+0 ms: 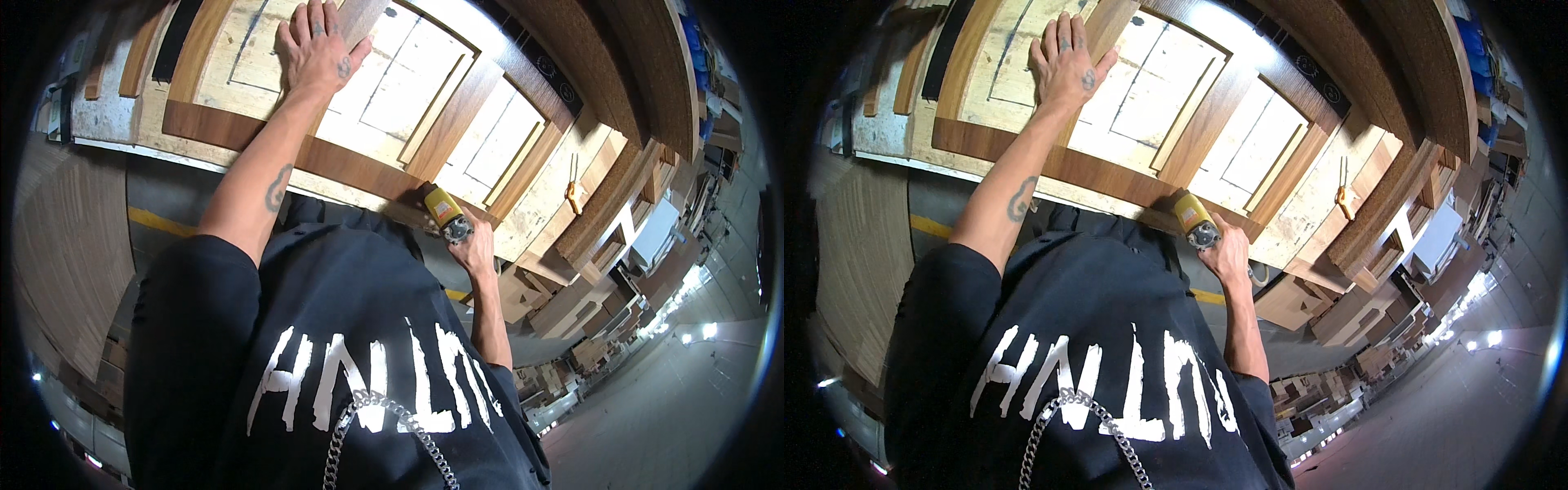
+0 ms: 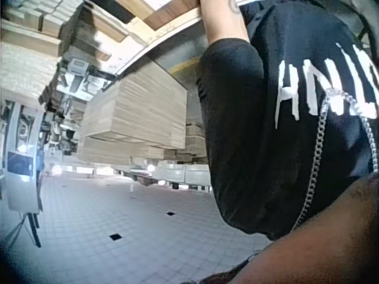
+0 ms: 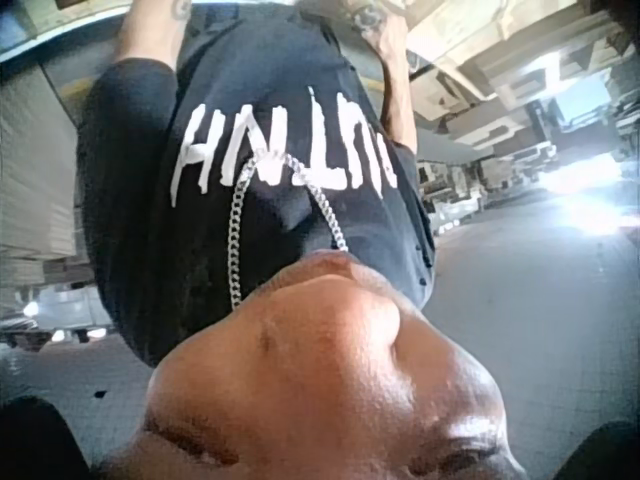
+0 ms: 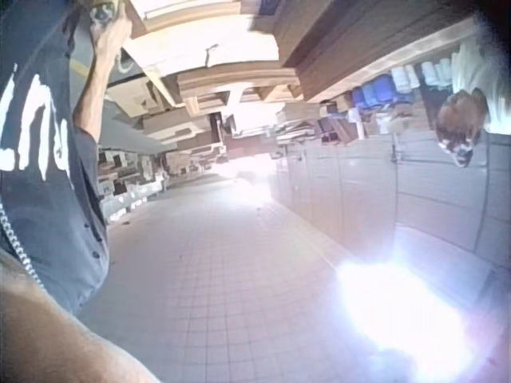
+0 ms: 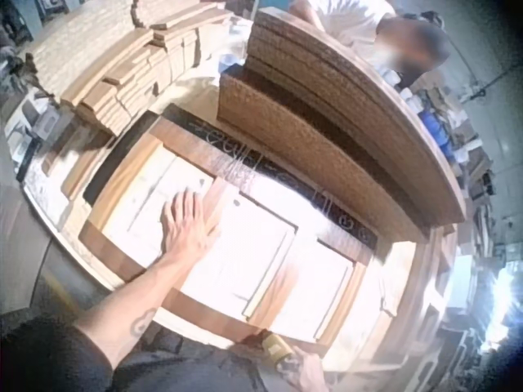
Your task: The person assembles a wooden frame by placing thin wooden strips into a larger frame and securing them with a pneumatic nail gun. The person repeatedly positions strips and fastens them, then lifts and repositions the frame to continue assembly.
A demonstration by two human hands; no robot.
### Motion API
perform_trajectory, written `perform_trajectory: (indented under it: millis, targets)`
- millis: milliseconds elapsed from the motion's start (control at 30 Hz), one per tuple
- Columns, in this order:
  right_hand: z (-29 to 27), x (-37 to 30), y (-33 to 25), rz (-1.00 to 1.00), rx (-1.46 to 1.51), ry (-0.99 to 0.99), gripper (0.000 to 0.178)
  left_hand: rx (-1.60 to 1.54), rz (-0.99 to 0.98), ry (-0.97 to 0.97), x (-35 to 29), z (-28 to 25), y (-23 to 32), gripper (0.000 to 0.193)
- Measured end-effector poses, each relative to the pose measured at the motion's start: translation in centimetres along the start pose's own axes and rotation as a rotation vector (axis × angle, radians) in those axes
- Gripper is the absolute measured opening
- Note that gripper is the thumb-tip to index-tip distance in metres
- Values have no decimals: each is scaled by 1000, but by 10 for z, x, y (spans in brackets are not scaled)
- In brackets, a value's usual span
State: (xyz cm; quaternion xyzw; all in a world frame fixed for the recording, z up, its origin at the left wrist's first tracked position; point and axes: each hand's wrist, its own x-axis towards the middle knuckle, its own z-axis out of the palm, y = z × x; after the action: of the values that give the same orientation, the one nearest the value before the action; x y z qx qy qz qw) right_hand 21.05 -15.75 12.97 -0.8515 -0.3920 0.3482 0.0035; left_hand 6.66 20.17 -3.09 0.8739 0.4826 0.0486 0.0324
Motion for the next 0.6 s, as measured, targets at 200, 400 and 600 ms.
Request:
perform_trajectory:
  millis: [200,400,600]
  targets:
    - [25,2,32,-5,66,22,58,-27,-46,-33,1,-12,5,91]
    - [8,4,10,7,65,-43,60,-39,-72,11,0,-33,11,88]
    - [20,5,26,11,87,-16,58,-25,-68,13,0,-27,9,88]
